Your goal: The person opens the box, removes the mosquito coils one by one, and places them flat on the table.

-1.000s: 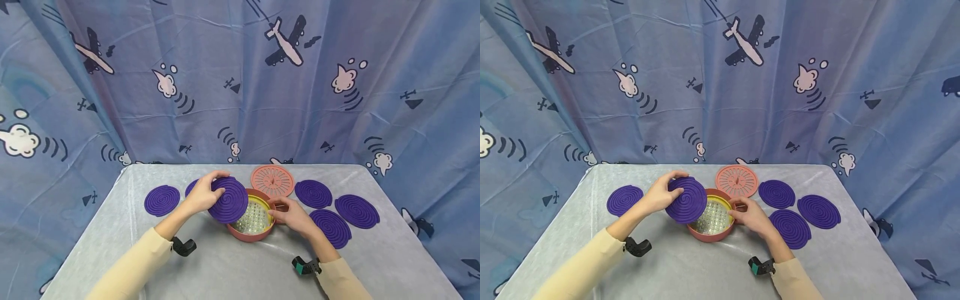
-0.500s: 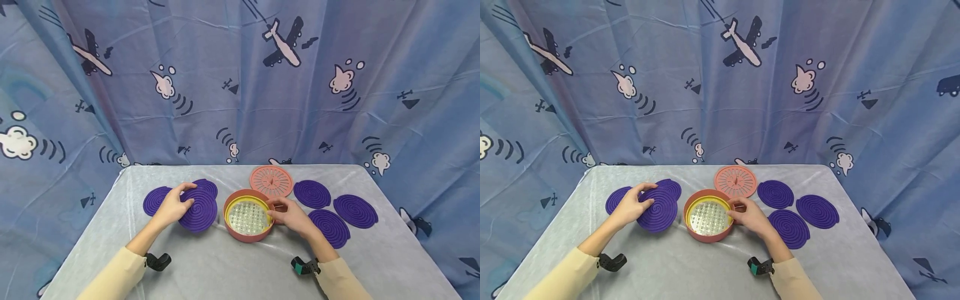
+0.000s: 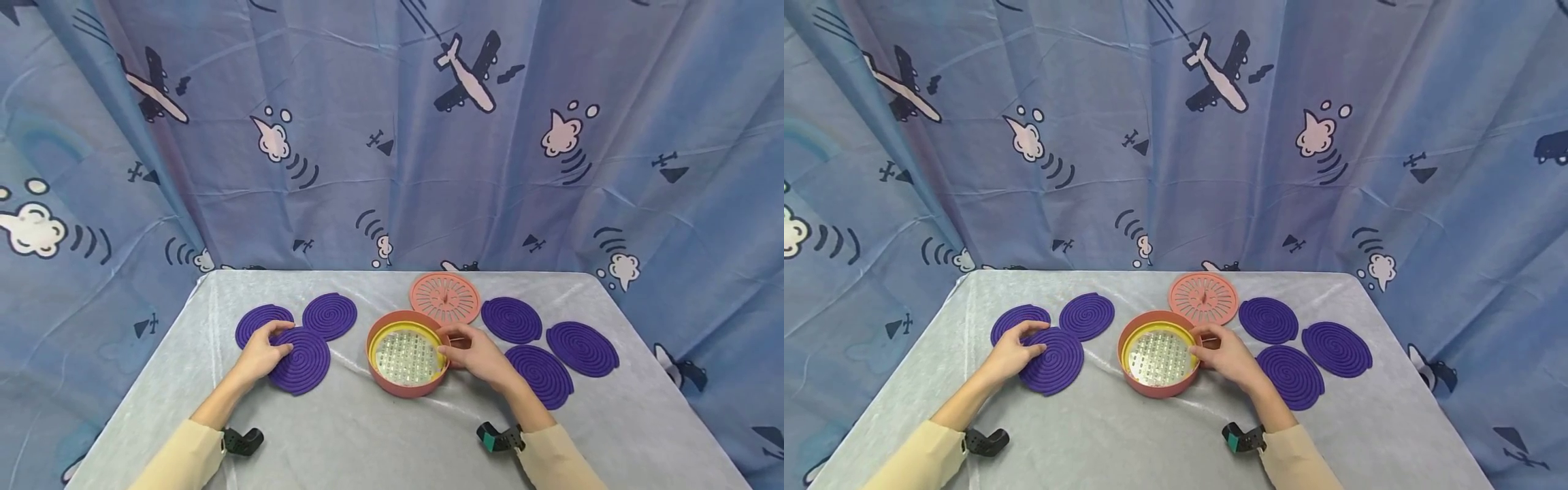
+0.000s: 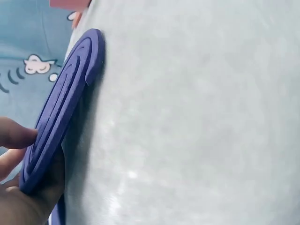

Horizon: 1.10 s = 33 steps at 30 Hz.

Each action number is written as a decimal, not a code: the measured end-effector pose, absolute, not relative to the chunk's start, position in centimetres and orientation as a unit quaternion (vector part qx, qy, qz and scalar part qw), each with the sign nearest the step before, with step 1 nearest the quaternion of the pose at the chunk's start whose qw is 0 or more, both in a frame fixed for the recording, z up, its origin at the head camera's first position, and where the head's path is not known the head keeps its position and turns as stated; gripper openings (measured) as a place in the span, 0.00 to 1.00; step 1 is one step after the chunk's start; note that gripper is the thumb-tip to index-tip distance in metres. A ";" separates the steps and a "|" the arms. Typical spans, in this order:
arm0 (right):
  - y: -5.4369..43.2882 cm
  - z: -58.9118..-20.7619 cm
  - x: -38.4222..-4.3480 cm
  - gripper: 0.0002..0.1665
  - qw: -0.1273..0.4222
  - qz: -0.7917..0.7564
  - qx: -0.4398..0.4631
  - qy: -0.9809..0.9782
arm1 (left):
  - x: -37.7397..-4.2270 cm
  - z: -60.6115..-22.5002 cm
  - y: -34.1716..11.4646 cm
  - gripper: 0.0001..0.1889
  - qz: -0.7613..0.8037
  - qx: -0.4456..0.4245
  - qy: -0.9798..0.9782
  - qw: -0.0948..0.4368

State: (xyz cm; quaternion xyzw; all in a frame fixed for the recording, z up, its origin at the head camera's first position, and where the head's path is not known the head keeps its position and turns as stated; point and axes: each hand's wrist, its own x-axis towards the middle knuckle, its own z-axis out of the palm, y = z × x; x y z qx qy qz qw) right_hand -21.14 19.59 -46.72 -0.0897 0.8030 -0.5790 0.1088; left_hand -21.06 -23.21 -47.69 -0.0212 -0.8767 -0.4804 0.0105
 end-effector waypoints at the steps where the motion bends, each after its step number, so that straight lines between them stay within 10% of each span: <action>1: 19.6 -46.7 -21.1 0.24 0.109 -0.579 -0.089 0.803 | -21.1 -47.9 -23.3 0.22 -0.481 -0.019 -0.877 0.007; 33: 21.9 -45.4 -20.1 0.20 0.046 -0.467 -0.097 0.878 | -21.1 -45.2 -21.4 0.18 -0.303 -0.105 -0.945 0.057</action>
